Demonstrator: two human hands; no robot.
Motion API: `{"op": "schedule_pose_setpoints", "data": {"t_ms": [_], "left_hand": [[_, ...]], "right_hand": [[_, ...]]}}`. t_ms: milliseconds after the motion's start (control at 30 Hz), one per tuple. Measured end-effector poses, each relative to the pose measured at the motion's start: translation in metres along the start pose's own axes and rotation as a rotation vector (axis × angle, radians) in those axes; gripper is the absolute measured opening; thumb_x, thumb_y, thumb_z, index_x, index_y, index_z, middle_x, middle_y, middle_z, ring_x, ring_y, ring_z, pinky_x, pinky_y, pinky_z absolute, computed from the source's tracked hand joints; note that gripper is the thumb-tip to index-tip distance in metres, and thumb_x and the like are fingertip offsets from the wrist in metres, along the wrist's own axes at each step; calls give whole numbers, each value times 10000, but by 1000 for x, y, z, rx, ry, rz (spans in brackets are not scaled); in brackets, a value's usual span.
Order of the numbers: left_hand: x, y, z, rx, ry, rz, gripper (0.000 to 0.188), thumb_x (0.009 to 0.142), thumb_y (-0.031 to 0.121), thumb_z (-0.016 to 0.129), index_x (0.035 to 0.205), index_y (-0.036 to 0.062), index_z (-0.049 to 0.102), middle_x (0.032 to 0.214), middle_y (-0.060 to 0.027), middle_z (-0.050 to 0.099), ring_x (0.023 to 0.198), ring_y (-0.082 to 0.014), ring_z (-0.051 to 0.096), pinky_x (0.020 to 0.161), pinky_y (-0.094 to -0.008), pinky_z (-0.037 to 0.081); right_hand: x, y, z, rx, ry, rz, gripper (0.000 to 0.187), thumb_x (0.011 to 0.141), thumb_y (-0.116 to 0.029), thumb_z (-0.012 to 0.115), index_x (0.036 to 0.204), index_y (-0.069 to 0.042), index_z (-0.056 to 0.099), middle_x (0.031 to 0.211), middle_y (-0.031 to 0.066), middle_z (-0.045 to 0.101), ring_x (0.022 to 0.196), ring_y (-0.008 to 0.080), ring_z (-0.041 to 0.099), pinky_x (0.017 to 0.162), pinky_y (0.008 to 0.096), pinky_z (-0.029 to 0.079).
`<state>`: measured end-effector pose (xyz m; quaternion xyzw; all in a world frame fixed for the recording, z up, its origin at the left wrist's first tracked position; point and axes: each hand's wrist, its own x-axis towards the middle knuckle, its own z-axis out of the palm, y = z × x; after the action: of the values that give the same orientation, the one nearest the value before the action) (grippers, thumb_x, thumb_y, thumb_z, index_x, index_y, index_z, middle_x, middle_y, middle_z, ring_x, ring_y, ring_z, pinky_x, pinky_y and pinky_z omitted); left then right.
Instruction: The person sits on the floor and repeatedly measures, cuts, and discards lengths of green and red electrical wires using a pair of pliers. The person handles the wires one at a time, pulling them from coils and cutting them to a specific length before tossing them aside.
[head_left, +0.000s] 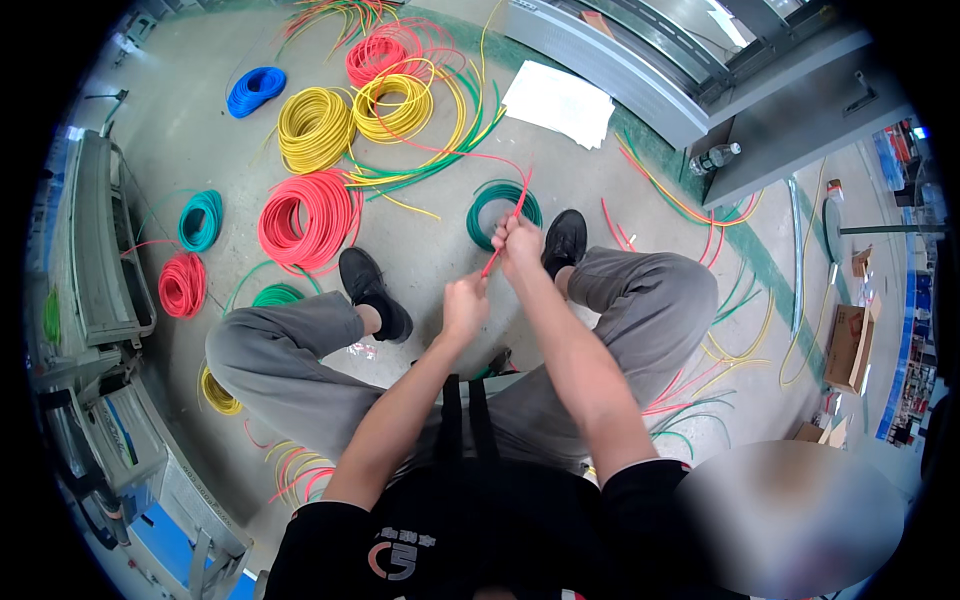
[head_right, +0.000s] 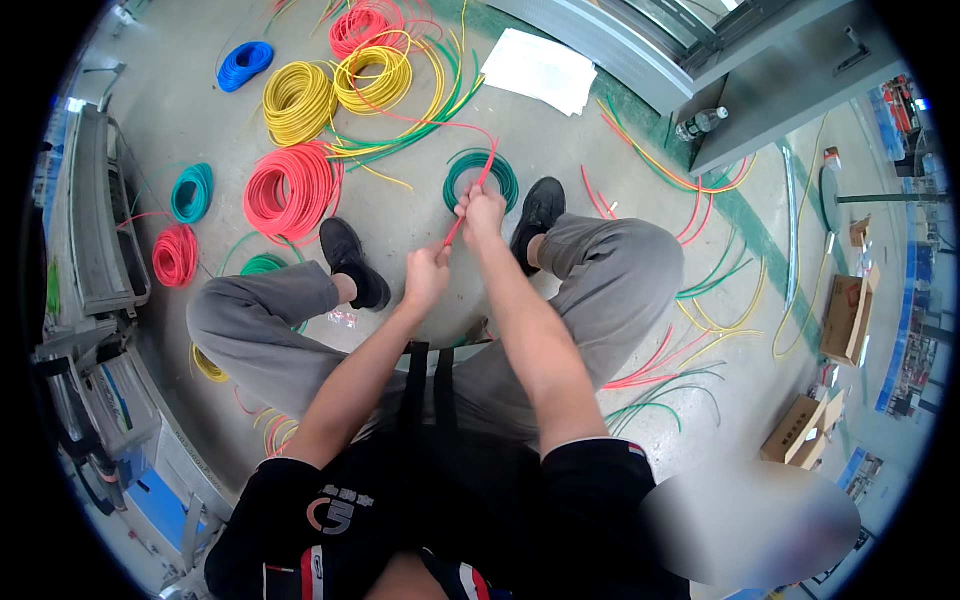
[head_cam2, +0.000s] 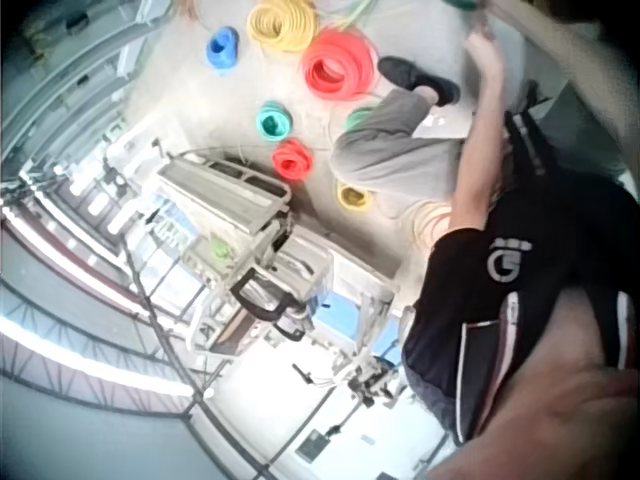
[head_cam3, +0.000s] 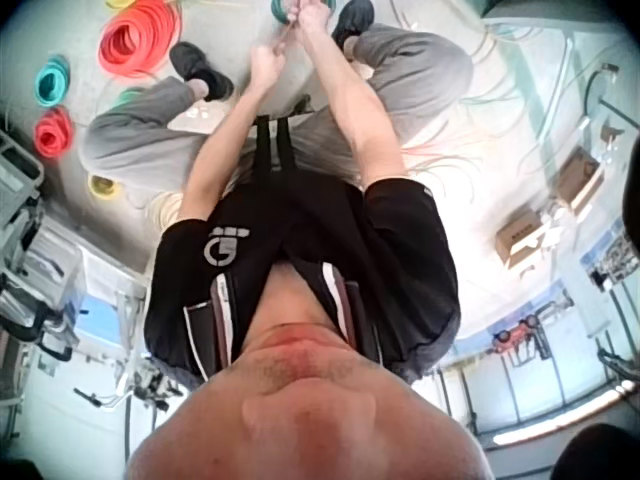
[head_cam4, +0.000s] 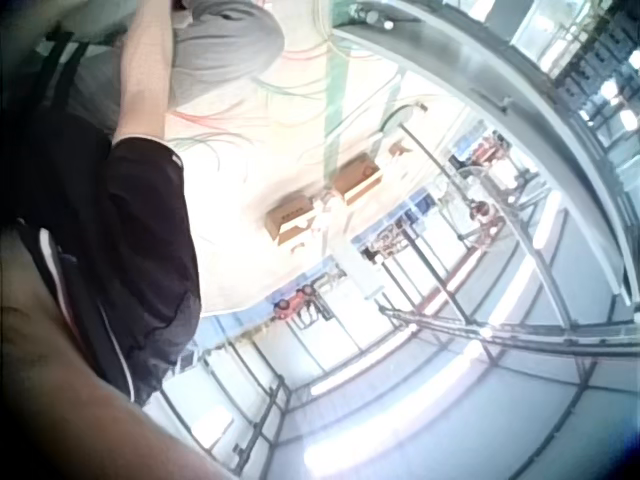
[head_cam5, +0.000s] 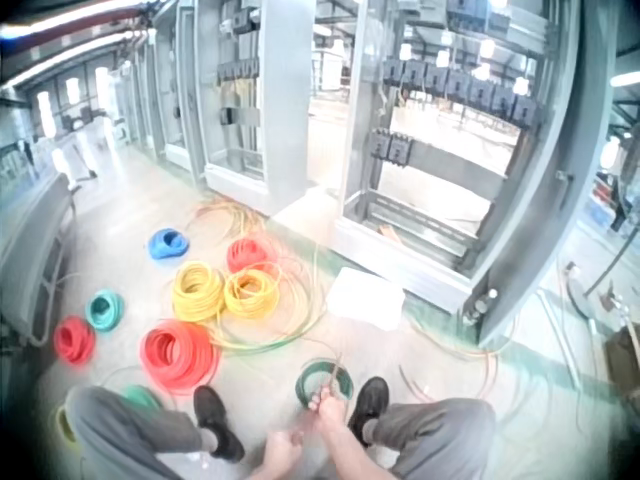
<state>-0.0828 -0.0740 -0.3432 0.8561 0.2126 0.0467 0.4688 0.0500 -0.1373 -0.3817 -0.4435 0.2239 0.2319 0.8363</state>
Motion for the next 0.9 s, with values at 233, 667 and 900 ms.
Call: {"op": "schedule_pose_setpoints", "data": {"t_ms": [233, 667, 900], "left_hand": [[-50, -46, 20, -45, 103, 10, 80, 817, 5, 530, 812, -46, 592, 753, -251, 587, 710, -434, 573, 620, -495, 431], [80, 47, -23, -576, 148, 192, 301, 943, 197, 516, 1119, -36, 590, 812, -54, 637, 691, -100, 551, 632, -279, 479], [14, -96, 44, 126, -238, -283, 203, 825, 145, 538, 869, -5, 668, 822, -240, 655, 864, -408, 631, 753, -487, 503]], "right_hand": [[-32, 57, -8, -115, 152, -34, 162, 966, -77, 423, 1008, 4, 557, 725, 21, 516, 498, 72, 414, 414, 219, 342], [14, -144, 187, -992, -295, -904, 176, 880, -119, 509, 870, 12, 627, 641, 89, 594, 530, 164, 540, 516, 317, 440], [17, -257, 268, -1918, -774, -1277, 210, 772, -120, 516, 872, 3, 655, 794, 216, 649, 734, 344, 640, 681, 400, 498]]}}
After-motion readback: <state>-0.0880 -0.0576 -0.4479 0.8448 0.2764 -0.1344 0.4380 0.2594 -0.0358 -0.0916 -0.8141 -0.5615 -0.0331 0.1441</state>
